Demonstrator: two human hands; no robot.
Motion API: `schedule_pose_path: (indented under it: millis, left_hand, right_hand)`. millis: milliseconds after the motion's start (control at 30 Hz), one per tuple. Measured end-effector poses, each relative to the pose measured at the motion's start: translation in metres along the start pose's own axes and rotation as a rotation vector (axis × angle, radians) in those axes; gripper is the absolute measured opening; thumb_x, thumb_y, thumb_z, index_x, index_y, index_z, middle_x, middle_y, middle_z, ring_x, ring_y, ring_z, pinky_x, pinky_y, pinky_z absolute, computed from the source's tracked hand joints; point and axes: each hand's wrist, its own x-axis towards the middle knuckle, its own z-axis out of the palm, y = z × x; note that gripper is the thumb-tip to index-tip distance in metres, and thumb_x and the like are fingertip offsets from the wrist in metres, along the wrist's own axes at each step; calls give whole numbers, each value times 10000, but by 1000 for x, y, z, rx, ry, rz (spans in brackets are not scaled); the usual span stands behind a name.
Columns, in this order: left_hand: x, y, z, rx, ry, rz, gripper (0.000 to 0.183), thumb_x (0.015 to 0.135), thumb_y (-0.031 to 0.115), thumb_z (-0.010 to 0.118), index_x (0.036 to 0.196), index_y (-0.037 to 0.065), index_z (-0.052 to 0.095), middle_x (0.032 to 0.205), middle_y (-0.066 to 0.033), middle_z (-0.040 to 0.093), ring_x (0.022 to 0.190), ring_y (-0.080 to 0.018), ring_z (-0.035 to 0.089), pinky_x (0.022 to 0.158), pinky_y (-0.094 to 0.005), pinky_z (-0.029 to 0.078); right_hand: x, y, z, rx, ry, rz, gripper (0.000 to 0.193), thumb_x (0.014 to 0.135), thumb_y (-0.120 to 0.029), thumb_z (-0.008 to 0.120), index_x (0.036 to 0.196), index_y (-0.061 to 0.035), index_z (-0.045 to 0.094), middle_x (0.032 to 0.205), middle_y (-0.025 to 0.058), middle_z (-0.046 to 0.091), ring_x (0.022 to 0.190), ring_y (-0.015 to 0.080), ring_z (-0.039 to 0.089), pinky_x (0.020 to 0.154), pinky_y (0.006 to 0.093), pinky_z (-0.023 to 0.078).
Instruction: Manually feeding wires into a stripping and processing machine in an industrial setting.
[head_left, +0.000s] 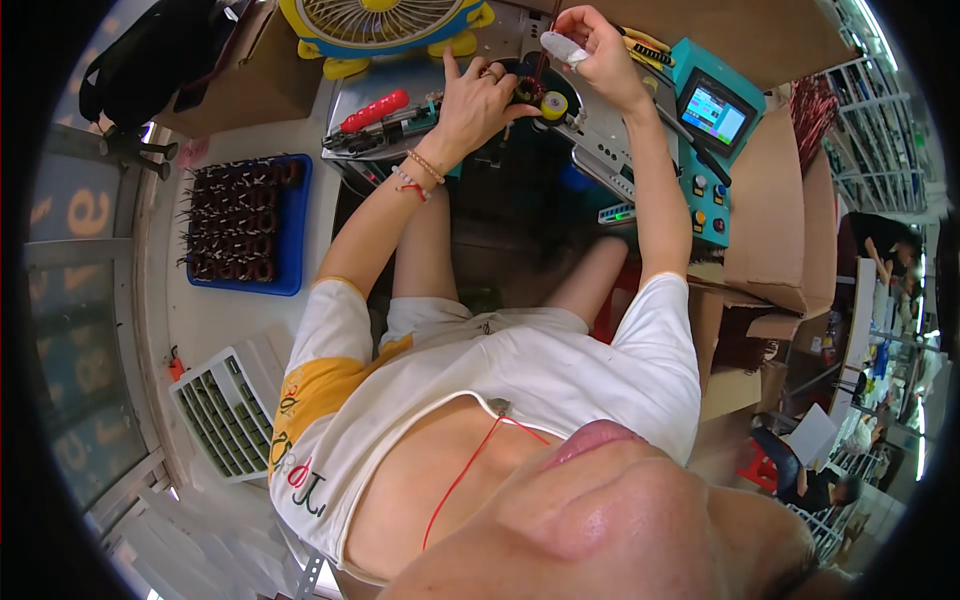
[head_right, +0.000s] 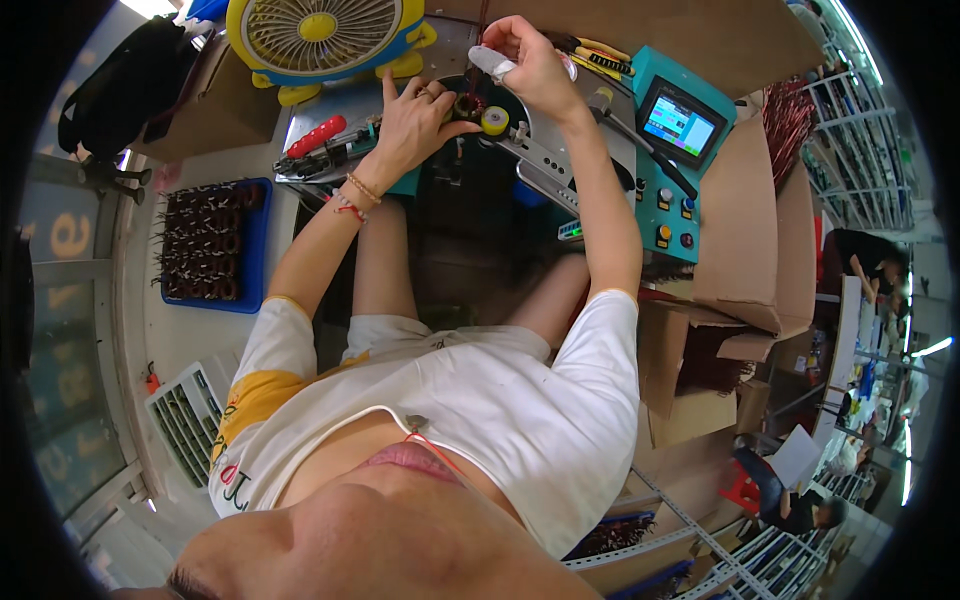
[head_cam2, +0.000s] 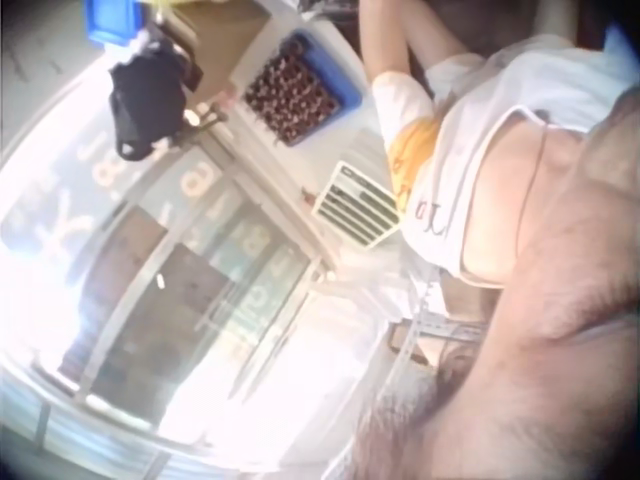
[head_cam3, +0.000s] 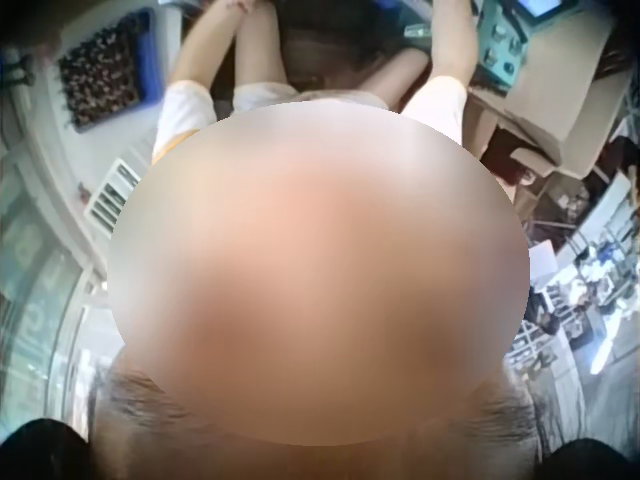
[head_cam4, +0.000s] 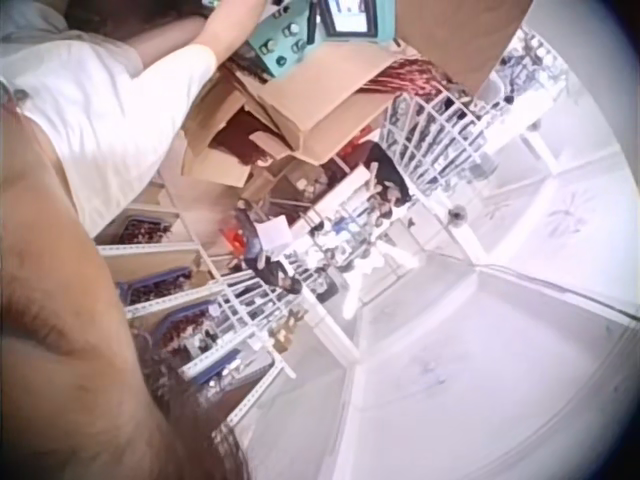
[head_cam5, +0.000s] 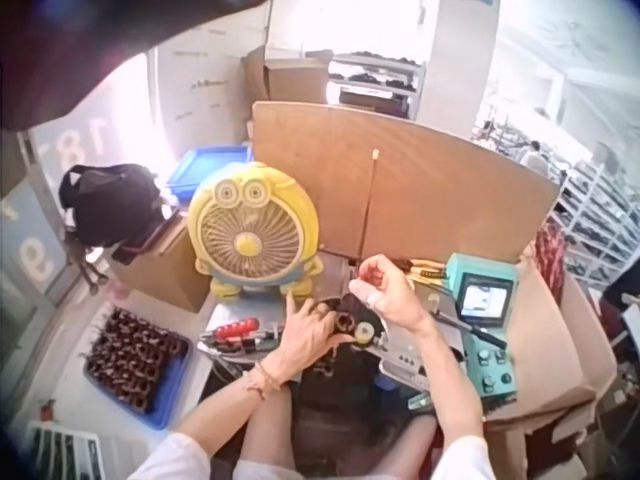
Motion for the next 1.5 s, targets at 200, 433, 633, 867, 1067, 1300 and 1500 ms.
schedule_pose_path:
  millis: [200, 433, 633, 867, 1067, 1300, 1500]
  left_hand:
    - [3, 3, 4, -27, 13, 7, 497, 804, 554, 679, 956, 81, 698, 931, -34, 639, 1004, -244, 590, 1023, -686, 258]
    - [-2, 1, 3, -10, 69, -17, 478, 796, 558, 681, 863, 84, 683, 910, -56, 652, 999, -258, 577, 1003, -717, 265]
    - [2, 7, 5, -38, 30, -21, 478, 777, 558, 700, 857, 87, 684, 907, -62, 650, 1003, -266, 575, 1001, -718, 268]
    - [-6, -2, 4, 6, 59, -19, 488, 769, 558, 716, 932, 98, 703, 933, -25, 669, 987, -235, 591, 1010, -681, 277]
    - [3, 6, 2, -23, 12, 0, 481, 803, 562, 695, 927, 97, 712, 918, -31, 668, 993, -248, 599, 999, -662, 299]
    - [-10, -9, 9, 37, 50, -8, 515, 811, 602, 666, 910, 100, 720, 911, -40, 675, 997, -248, 606, 978, -648, 306]
    - [-5, -4, 5, -5, 73, -7, 511, 812, 600, 658, 893, 100, 723, 907, -44, 679, 1002, -256, 605, 1015, -707, 277]
  right_hand:
    - [1, 22, -25, 252, -29, 154, 283, 859, 7, 659, 1109, -35, 534, 1026, 51, 595, 887, 114, 614, 753, 248, 519]
    - [21, -19, -8, 329, 22, 313, 230, 907, -193, 704, 1001, -129, 505, 828, -17, 585, 651, 96, 637, 524, 196, 458]
    - [53, 19, 3, 355, -339, 463, 370, 876, -160, 720, 1178, -61, 530, 844, 26, 605, 774, 167, 678, 669, 274, 551]
    - [-39, -99, -26, -197, -582, 491, 278, 890, -115, 680, 1151, -86, 590, 1080, 50, 618, 1061, 124, 596, 878, 275, 526]
    - [-136, 39, 107, -354, -196, 416, 251, 855, -126, 626, 1070, 4, 631, 1206, 186, 578, 1046, 292, 631, 850, 367, 505]
    - [-167, -16, 109, 786, 193, 520, 163, 891, -32, 497, 1033, -56, 574, 912, 70, 598, 704, 90, 508, 554, 222, 381]
    - [-75, -95, 40, 85, -65, 658, 358, 939, -45, 467, 1294, -69, 430, 708, 131, 646, 500, 110, 562, 424, 244, 413]
